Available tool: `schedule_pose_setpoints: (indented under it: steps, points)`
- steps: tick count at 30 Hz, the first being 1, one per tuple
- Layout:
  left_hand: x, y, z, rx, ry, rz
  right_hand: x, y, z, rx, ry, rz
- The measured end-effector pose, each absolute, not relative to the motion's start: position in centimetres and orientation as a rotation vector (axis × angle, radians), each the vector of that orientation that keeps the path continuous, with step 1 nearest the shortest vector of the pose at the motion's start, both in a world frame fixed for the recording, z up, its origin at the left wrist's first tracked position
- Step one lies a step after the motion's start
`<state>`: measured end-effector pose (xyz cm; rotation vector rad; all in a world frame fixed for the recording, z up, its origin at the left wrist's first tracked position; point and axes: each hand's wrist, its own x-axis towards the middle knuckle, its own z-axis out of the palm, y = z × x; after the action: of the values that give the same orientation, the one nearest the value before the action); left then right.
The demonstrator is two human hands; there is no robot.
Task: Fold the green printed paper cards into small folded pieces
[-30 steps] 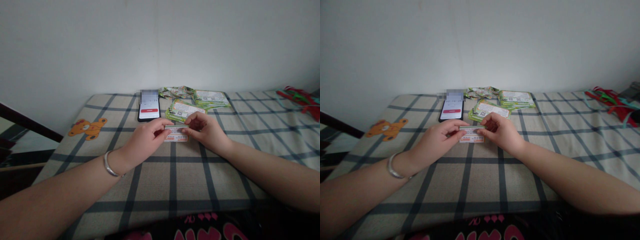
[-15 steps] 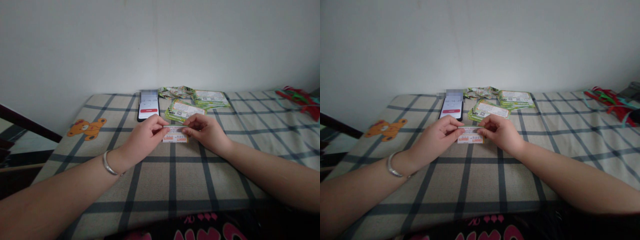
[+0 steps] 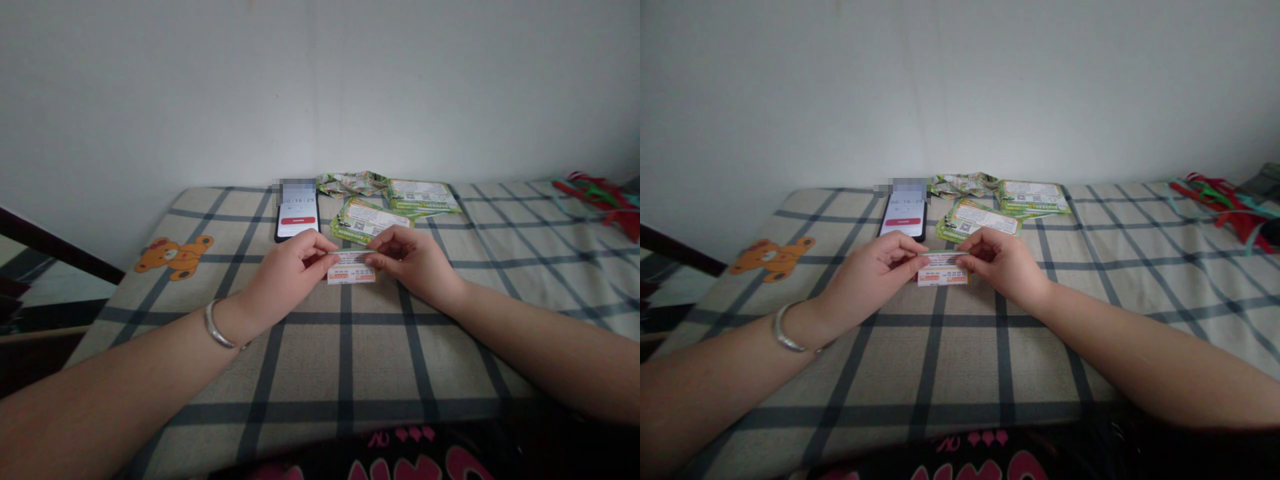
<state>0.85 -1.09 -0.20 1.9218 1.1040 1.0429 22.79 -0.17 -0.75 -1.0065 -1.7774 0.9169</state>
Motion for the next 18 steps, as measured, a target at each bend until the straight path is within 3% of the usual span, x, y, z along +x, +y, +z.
schedule_pose_setpoints:
  steps: [18]
  points:
    - [0.13, -0.38, 0.16, 2.427, 1.313, 0.754, 23.12, 0.1, -1.18, -1.189, -1.911, 0.968]
